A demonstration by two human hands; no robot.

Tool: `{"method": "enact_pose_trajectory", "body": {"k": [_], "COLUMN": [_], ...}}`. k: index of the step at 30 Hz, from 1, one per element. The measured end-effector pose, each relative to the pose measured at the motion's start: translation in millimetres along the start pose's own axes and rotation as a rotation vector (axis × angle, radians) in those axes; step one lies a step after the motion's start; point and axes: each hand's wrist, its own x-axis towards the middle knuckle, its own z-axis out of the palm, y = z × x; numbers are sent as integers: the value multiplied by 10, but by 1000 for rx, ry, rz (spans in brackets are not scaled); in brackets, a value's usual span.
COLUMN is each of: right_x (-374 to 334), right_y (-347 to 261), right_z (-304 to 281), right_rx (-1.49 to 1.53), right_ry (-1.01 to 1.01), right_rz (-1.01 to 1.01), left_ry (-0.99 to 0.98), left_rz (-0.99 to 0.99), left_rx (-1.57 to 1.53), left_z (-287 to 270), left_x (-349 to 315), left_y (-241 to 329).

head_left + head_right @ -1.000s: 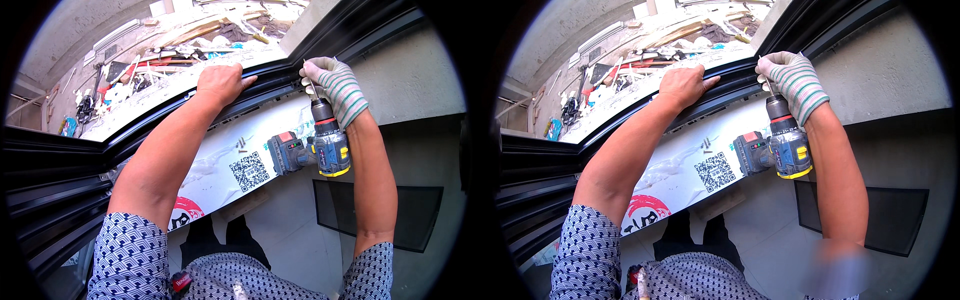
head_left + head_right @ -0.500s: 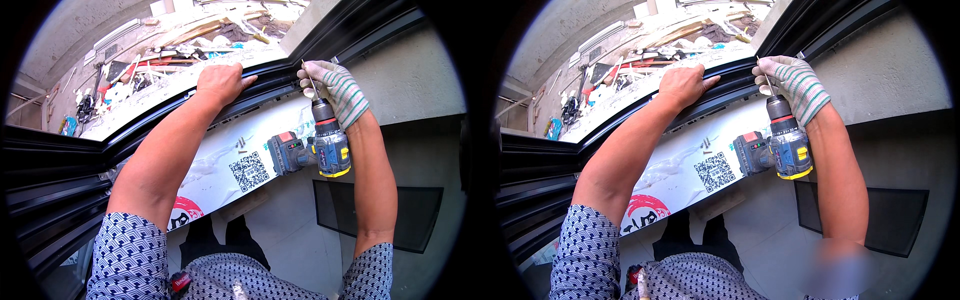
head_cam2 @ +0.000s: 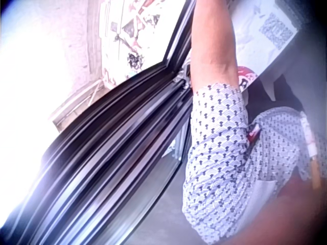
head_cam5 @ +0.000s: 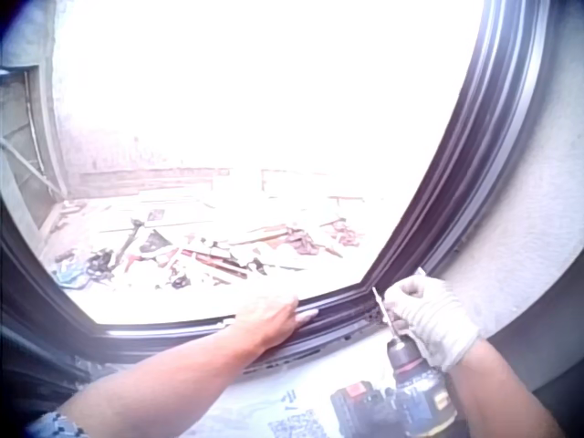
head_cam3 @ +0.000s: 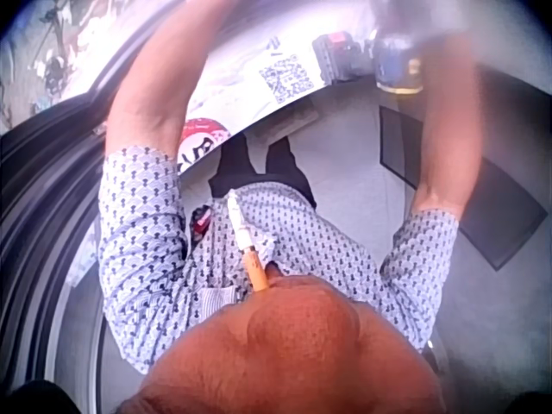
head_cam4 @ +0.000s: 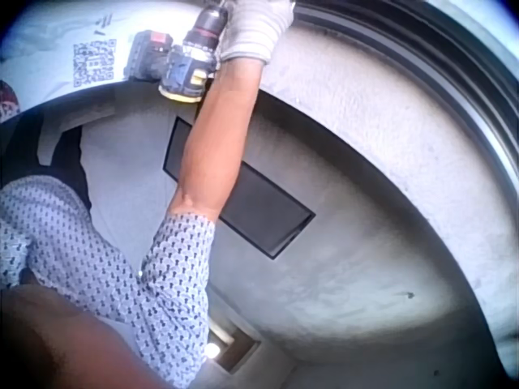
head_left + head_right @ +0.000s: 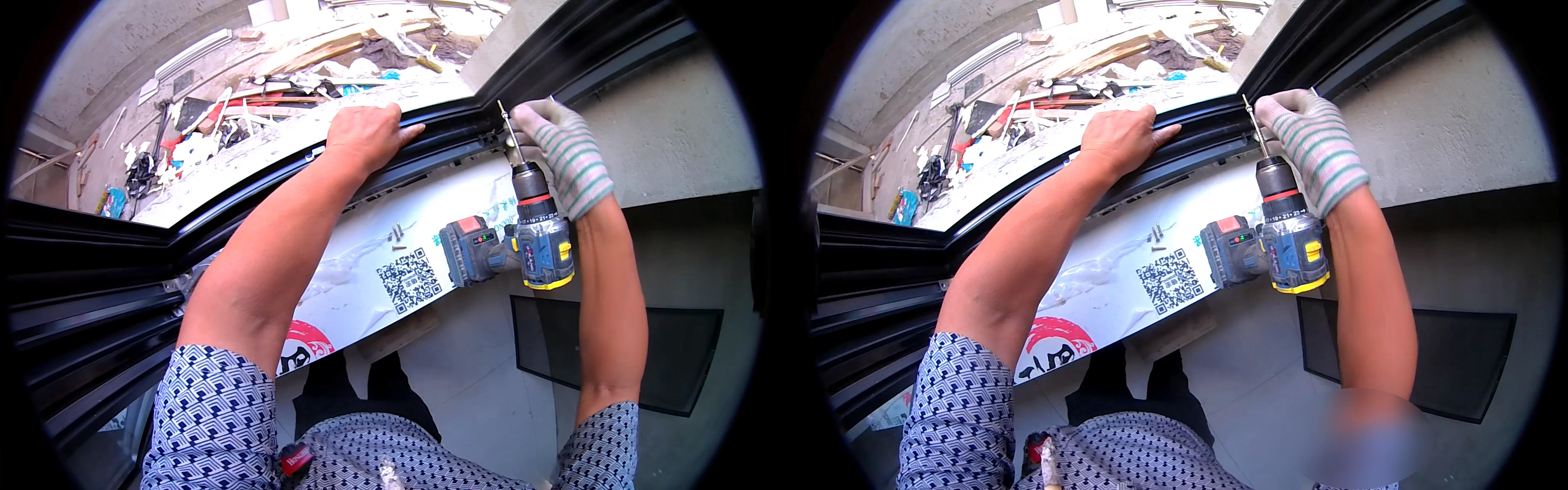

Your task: The person removes a yellow protective strip from a black metal frame and positions it against a window opening. They then use a cordless drill to drive screws into the frame, securing it to the window structure.

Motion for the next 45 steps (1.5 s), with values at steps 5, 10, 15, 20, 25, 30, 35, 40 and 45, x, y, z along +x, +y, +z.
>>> {"method": "enact_pose_trajectory", "body": {"k": [5, 10, 15, 20, 25, 30, 35, 40, 45], "right_x": [-786, -801, 176, 739, 963, 1069, 1056, 1002, 954], "right_y": [-401, -73, 416, 597, 603, 677, 688, 625, 628], "right_z": [262, 1210, 1776, 1858, 1787, 1725, 1736, 1805, 1803], "right_rx": [-101, -103, -199, -454, -659, -805, -738, -676, -624], "right_ry": [329, 331, 434, 168, 4, 82, 216, 261, 332], "right_rz": [-514, -692, -576, -381, -299, -319, -365, -399, -460], "left_ry": [-40, -70, -108, -105, -36, -9, 40, 48, -54], "left_rz": [-43, 5, 21, 7, -19, -31, -41, -61, -116], "left_rx": [8, -38, -30, -7, -71, -80, -94, -102, -67], "left_z": [-10, -34, -131, -28, 13, 2, 65, 21, -185], "left_x": [-4, -1, -56, -12, -21, -32, -38, -156, -462], "left_y": [-26, -9, -16, -55, -65, -61, -74, -145, -303]}}
